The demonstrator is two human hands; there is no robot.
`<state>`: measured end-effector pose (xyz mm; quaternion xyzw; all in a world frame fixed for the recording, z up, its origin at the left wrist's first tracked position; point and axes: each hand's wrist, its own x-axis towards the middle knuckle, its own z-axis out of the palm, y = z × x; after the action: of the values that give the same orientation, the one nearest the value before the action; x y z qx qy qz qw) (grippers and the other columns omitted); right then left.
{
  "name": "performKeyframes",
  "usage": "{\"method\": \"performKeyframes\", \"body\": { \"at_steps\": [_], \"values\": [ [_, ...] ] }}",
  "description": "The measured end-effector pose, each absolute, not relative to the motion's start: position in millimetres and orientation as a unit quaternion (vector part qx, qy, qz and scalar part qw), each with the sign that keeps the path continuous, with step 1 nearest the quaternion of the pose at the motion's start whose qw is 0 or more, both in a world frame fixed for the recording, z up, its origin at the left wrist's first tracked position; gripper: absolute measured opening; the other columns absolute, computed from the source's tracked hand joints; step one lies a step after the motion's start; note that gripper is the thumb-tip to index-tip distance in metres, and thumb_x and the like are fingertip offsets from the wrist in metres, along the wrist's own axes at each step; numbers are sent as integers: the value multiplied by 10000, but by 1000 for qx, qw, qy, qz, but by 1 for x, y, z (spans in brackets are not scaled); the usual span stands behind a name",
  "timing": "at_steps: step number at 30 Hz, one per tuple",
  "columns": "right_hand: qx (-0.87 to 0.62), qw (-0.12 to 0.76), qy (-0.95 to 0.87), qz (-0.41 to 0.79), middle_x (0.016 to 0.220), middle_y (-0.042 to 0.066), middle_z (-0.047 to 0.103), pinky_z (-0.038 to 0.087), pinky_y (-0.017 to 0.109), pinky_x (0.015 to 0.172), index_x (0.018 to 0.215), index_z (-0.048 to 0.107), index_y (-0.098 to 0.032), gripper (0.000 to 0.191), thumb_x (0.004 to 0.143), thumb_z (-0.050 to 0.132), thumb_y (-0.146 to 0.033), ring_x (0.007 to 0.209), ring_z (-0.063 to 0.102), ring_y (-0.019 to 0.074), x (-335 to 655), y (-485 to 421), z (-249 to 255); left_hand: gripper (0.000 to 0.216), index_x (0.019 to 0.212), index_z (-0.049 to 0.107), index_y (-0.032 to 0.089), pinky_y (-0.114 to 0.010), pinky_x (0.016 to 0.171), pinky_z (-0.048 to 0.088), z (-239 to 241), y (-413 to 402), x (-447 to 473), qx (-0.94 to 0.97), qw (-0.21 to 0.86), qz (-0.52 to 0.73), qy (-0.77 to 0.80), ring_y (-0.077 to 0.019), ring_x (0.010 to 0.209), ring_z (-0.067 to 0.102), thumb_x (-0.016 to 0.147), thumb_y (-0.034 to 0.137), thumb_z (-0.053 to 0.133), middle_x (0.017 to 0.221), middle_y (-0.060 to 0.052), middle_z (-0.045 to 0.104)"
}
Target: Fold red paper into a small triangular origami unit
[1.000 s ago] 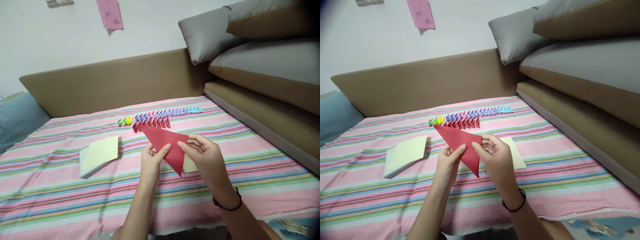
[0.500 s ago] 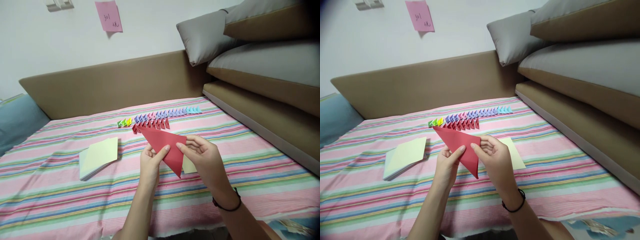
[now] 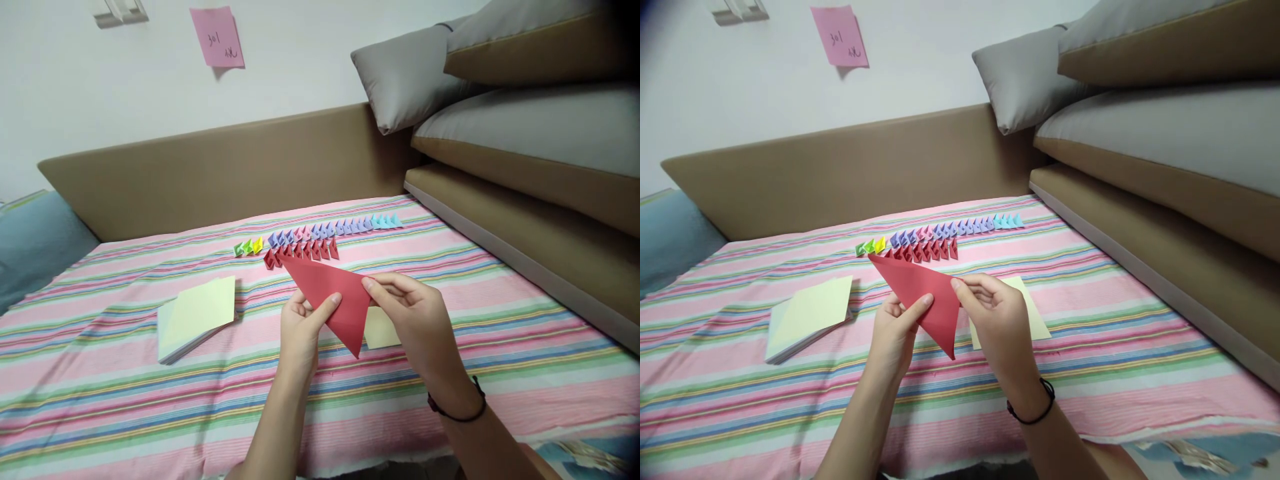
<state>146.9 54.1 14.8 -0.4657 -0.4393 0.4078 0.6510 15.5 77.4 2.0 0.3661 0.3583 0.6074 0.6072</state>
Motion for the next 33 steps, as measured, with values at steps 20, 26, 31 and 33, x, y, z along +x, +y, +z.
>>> {"method": "performKeyframes", "body": {
  "at_steps": [20, 26, 31, 33],
  "values": [
    [-467, 692, -351, 423, 767, 46, 728, 557, 310, 633, 795, 714, -179, 194, 698, 742, -345, 684, 678, 197, 168, 70, -6, 287, 808, 706, 106, -248, 757, 530, -6, 83, 7, 374, 614, 549, 427, -161, 740, 690, 591, 255, 821, 802, -93, 746],
    [-451, 696, -337, 445, 727, 53, 721, 568, 339, 619, 791, 700, -168, 206, 696, 739, -346, 649, 680, 205, 161, 71, -7, 336, 878, 691, 107, -260, 751, 522, -6, 83, 5, 382, 585, 560, 445, -164, 733, 689, 603, 257, 811, 780, -91, 745],
    [-463, 673, -386, 430, 868, 87, 723, 564, 402, 756, 898, 674, -161, 252, 772, 662, -379, 794, 688, 231, 163, 76, -17, 287, 846, 683, 124, -274, 739, 512, -7, 84, 6, 416, 516, 573, 483, -178, 718, 683, 630, 284, 784, 730, -62, 738],
    [-501, 661, -456, 322, 1088, 114, 674, 537, 435, 838, 1074, 629, -176, 329, 802, 628, -362, 948, 654, 246, 165, 76, -16, 200, 823, 685, 154, -277, 727, 507, -7, 84, 5, 483, 424, 582, 498, -191, 731, 685, 685, 288, 741, 719, -42, 733]
  ]
}}
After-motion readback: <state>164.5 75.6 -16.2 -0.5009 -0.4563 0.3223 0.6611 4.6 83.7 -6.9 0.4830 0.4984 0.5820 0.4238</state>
